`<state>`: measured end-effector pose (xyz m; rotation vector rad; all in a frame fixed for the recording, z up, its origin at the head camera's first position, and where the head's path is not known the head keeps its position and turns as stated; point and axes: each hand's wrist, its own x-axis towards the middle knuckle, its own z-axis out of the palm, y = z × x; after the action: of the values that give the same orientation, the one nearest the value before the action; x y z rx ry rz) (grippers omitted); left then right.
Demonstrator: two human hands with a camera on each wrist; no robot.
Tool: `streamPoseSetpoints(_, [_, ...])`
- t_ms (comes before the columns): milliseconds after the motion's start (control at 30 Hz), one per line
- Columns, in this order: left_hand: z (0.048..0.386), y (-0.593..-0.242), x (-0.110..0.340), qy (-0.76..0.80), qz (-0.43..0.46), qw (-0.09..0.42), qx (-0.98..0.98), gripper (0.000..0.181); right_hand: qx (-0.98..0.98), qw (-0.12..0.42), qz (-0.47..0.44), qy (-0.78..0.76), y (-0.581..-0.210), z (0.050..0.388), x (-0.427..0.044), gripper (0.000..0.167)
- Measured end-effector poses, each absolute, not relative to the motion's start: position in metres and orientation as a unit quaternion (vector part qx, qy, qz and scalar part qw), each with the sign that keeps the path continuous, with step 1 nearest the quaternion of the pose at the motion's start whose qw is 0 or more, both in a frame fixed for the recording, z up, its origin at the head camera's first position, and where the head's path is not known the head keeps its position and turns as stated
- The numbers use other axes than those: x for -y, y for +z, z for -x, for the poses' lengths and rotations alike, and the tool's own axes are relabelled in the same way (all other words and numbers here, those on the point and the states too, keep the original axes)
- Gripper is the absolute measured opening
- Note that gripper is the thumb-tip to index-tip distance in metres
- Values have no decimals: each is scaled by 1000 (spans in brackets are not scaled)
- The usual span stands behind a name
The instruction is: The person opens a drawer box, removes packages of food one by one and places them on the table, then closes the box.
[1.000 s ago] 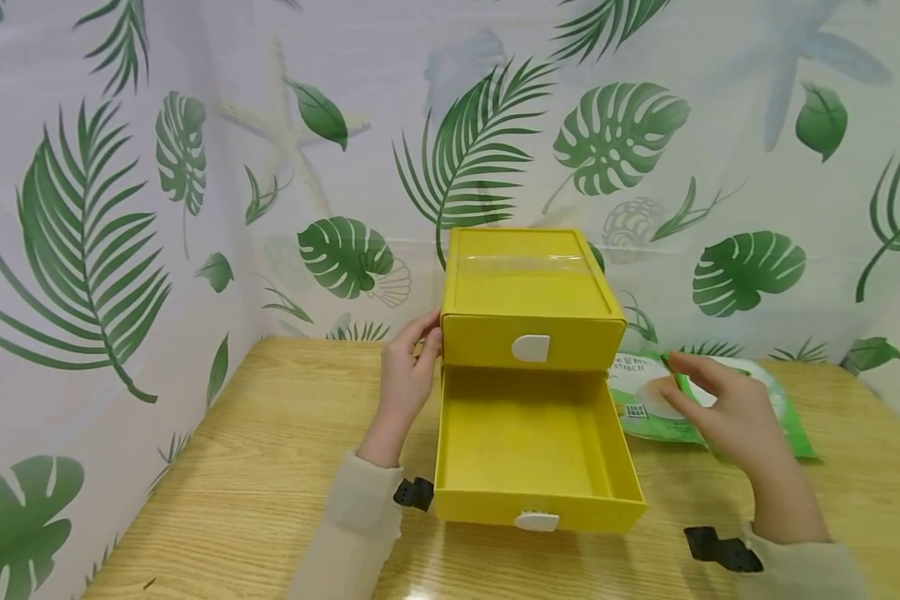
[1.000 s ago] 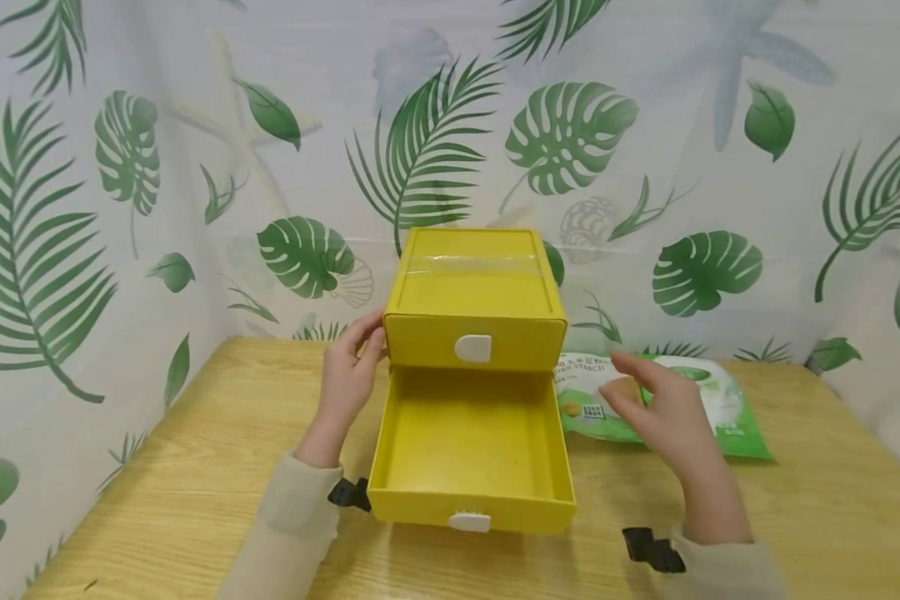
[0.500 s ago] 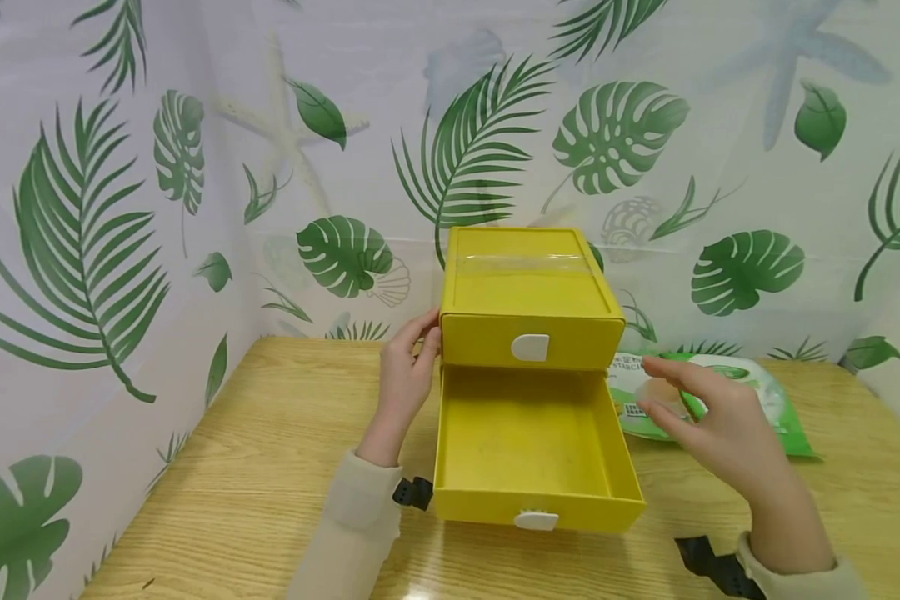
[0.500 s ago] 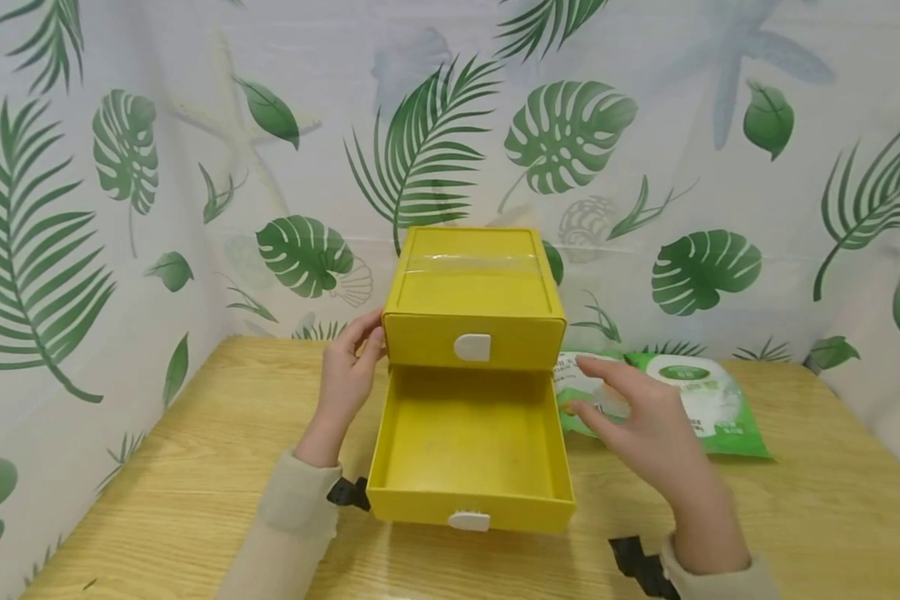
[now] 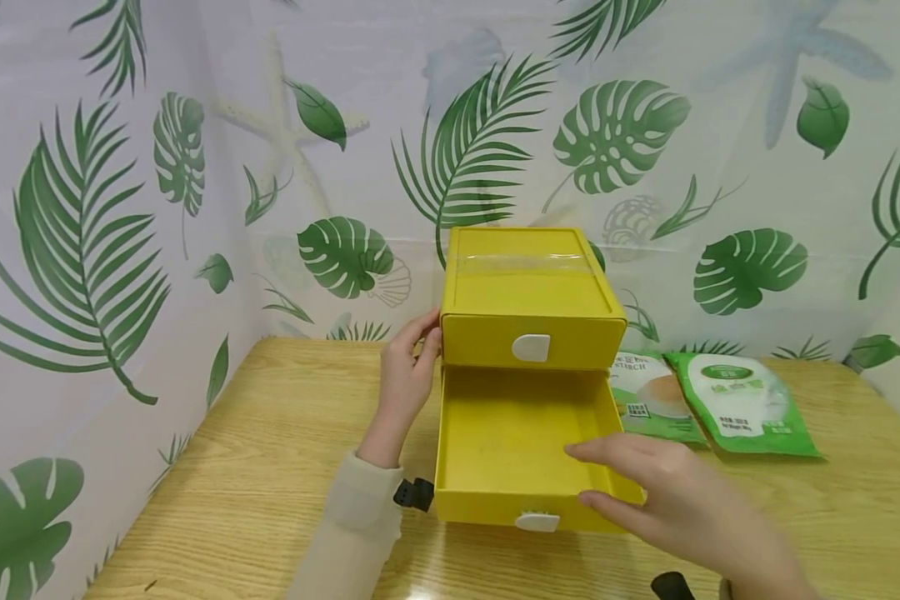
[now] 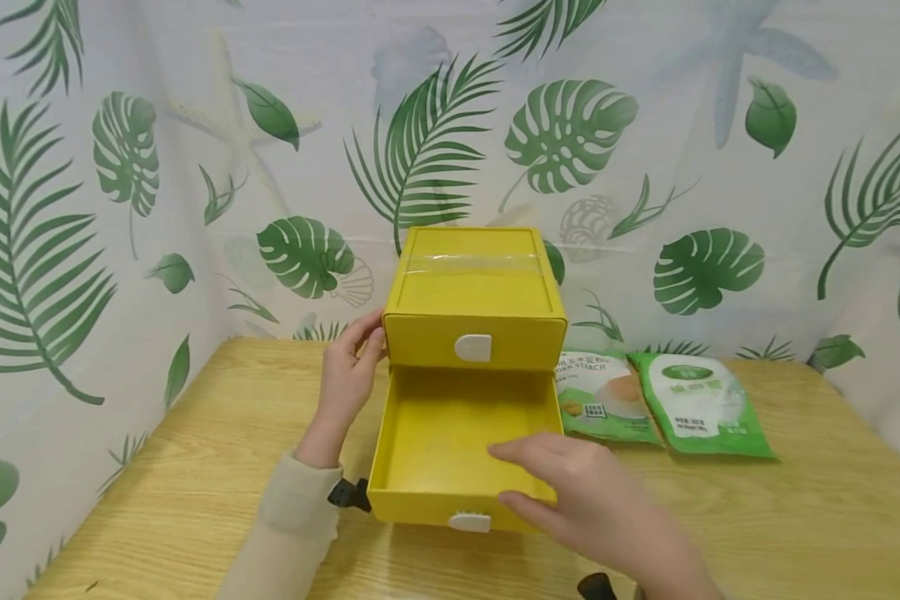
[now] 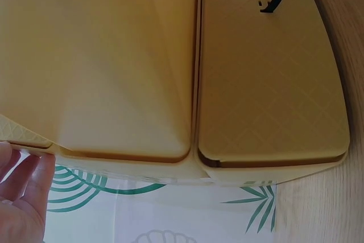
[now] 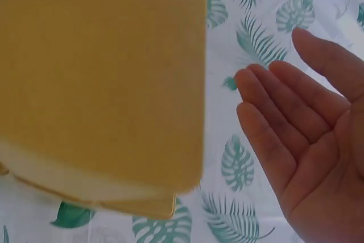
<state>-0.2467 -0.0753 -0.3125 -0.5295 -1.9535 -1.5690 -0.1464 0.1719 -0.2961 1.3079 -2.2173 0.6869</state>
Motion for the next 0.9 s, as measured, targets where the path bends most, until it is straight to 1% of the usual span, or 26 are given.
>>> streamPoseSetpoints(100, [246,-313,75,-590,198,285,730,26,817,200,-493,224,-297,139,-164,27])
streamPoseSetpoints(167, [246,-312,75,-591,198,284,729,26,825,158,-498,215,-297,135,-159,25])
streamPoseSetpoints(233, [246,-312,75,-591,199,285,728,26,840,99,-493,206,-297,133,-155,24])
streamPoseSetpoints(333, [246,-313,75,-590,200,286,728,26,866,-9,-458,199,-296,131,-149,26])
streamPoseSetpoints(400, [246,-313,75,-591,199,284,728,26,876,-54,-442,189,-296,131,-147,28])
streamPoseSetpoints(433, [246,-313,75,-592,199,284,727,26,878,-66,-436,185,-297,132,-146,28])
streamPoseSetpoints(533, [246,-313,75,-596,197,281,726,26,881,-81,-430,182,-299,134,-145,26])
streamPoseSetpoints(700, [246,-313,75,-599,197,279,725,26,886,-85,-419,181,-300,134,-144,28])
streamPoseSetpoints(900, [245,-312,74,-596,194,277,729,26,888,-67,-418,178,-301,133,-143,27])
